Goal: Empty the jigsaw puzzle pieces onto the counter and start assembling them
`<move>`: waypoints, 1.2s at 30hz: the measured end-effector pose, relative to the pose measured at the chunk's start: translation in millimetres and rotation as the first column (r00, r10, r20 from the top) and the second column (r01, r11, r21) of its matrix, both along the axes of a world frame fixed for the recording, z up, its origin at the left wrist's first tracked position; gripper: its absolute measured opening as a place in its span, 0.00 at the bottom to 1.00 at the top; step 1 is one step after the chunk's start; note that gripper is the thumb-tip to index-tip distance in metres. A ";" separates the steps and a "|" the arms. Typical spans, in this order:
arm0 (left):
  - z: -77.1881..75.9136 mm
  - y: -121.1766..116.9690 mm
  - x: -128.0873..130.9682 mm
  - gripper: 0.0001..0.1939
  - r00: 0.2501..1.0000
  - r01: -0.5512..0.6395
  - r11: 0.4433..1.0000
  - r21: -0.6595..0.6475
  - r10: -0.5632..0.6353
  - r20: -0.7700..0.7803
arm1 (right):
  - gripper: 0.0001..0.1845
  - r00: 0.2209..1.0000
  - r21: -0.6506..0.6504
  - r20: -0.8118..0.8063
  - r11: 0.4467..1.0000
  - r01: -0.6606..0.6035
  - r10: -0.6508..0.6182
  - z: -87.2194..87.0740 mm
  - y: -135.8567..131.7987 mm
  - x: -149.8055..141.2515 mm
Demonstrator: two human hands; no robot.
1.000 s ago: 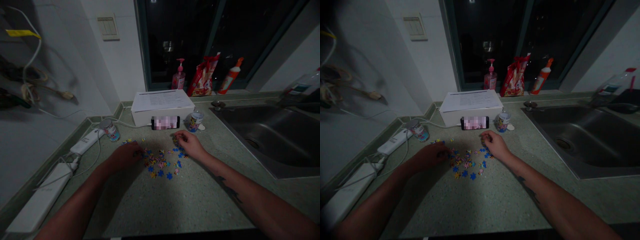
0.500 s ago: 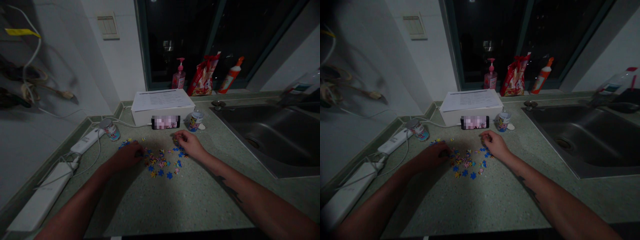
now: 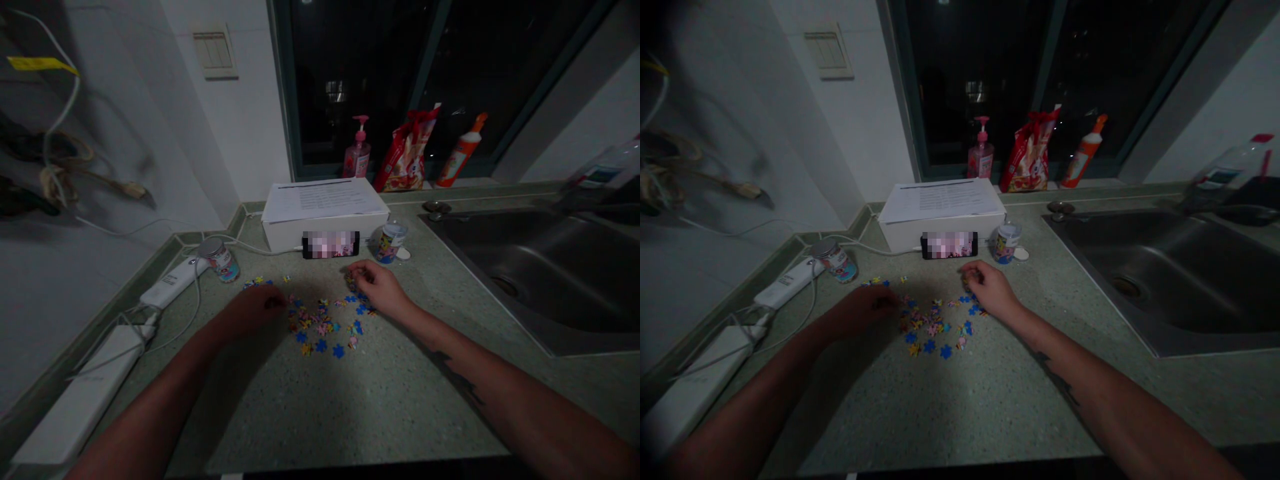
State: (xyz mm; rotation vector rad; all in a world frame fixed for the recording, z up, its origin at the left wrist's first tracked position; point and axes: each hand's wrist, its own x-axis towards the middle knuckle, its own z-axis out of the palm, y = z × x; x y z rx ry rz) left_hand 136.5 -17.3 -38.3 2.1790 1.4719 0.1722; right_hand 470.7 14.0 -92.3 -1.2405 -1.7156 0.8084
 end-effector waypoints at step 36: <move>-6.3 5.6 -9.2 0.11 0.988 0.087 0.983 0.164 -0.064 -0.142 | 0.16 1.000 0.012 0.014 1.000 0.016 -0.016 -1.7 1.1 0.8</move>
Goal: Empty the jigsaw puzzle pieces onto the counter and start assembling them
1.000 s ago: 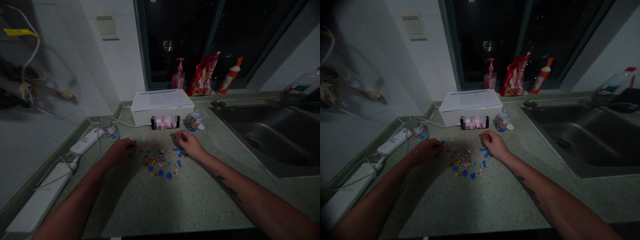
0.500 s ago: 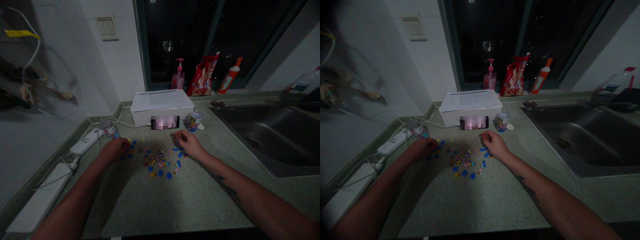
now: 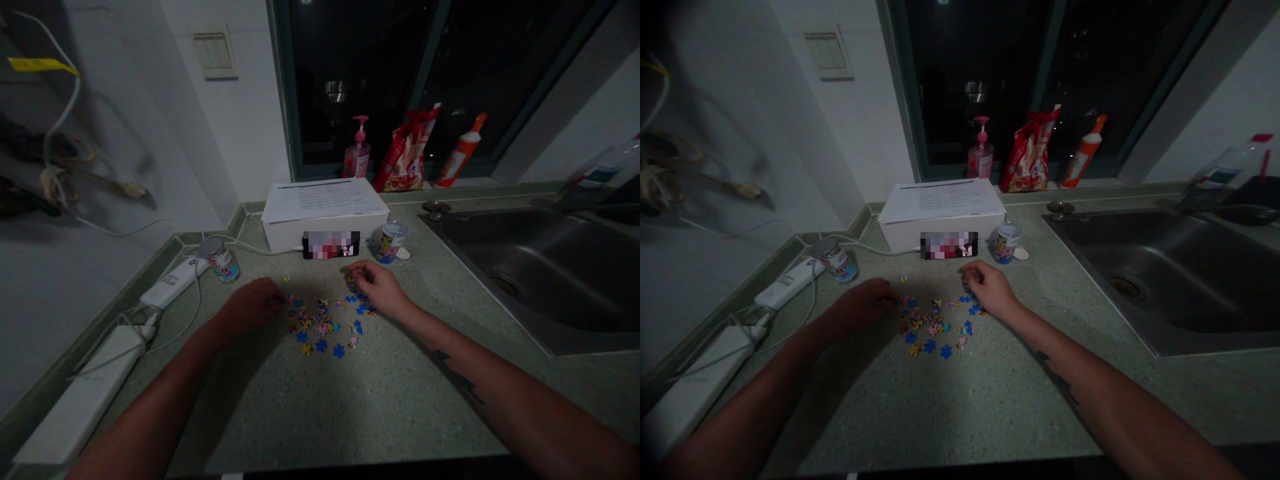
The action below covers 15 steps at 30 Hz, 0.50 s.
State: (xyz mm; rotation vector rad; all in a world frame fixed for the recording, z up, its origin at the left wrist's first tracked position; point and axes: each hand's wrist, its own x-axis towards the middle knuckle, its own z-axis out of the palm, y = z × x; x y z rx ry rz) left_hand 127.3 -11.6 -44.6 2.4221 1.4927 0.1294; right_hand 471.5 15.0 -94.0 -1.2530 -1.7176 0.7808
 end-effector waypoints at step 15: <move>0.4 -14.5 19.4 0.11 0.991 0.130 0.986 -0.101 -0.126 0.048 | 0.16 1.000 0.007 0.017 1.000 0.010 -0.010 -1.4 0.4 -0.3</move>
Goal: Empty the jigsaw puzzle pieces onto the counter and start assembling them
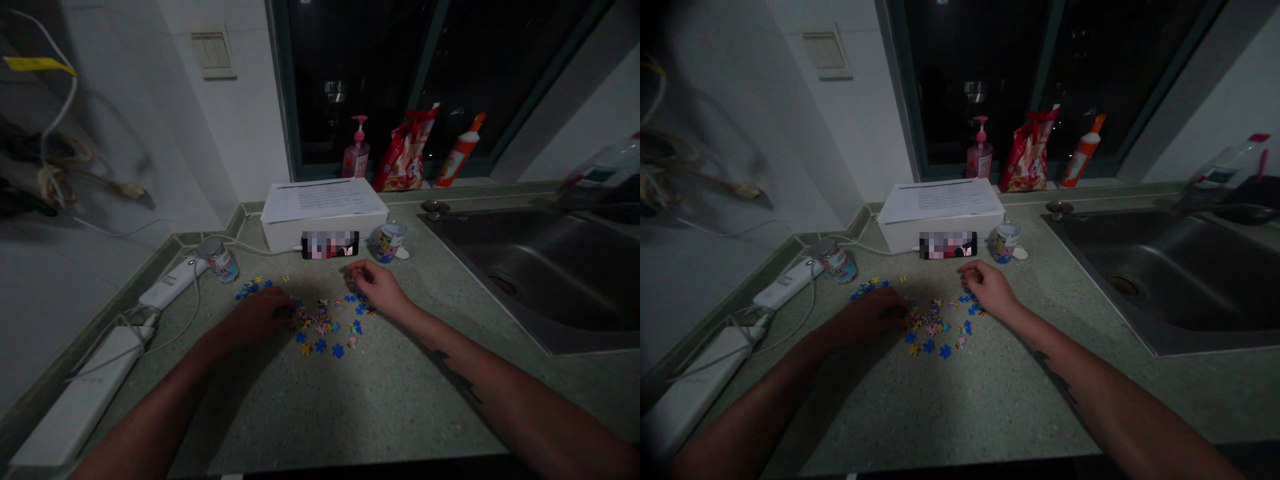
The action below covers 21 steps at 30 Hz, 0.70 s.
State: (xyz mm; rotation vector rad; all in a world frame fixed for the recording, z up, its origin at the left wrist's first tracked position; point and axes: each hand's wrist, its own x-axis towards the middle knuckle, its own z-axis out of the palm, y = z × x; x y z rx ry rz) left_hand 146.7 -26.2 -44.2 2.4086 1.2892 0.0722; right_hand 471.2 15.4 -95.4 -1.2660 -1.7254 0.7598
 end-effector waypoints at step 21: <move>-3.3 -2.1 0.1 0.08 0.998 -0.036 0.998 -0.047 0.039 0.056 | 0.16 1.000 -0.013 0.000 1.000 -0.012 0.012 2.5 -1.0 -0.5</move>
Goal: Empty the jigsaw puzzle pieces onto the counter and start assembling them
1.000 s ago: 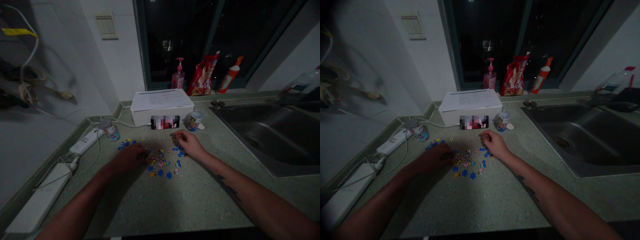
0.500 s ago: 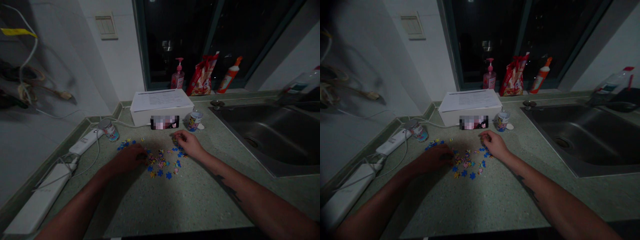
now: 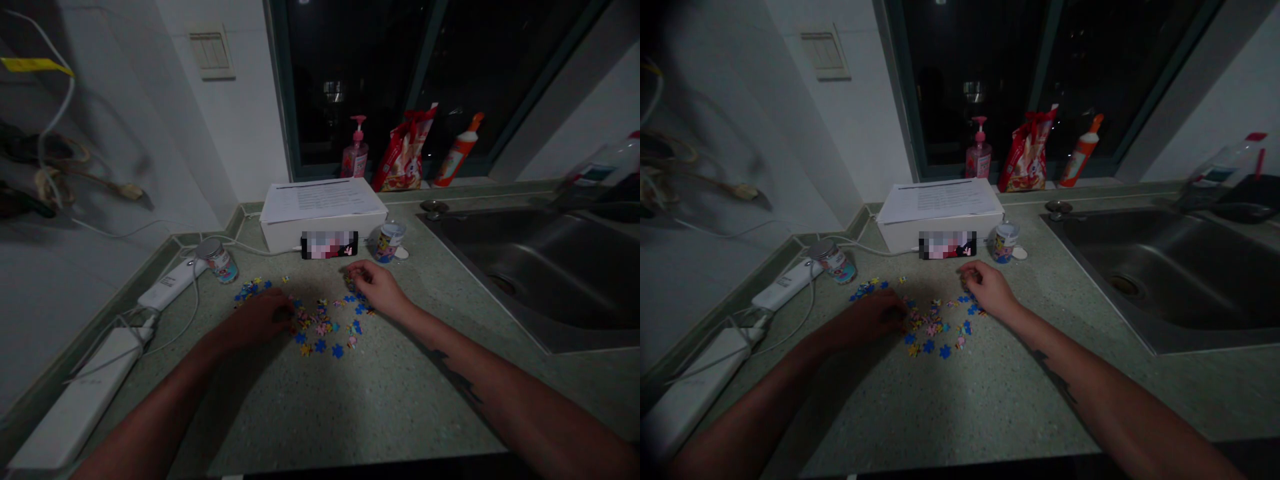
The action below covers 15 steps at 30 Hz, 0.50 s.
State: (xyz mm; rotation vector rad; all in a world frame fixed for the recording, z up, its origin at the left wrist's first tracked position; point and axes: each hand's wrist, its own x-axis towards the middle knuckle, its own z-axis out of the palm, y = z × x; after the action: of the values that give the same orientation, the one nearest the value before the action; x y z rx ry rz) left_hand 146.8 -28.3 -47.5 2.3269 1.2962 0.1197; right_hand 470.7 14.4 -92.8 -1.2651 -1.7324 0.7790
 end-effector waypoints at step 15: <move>6.1 0.8 4.6 0.10 0.988 -0.141 0.974 -0.178 0.149 0.032 | 0.17 1.000 0.007 -0.004 1.000 0.001 -0.001 -1.7 0.5 -0.2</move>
State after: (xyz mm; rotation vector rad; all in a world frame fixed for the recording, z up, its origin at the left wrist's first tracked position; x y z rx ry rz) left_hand 151.4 -27.5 -41.4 2.0708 1.3954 0.1002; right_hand 470.5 14.9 -94.5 -1.2588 -1.7300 0.7742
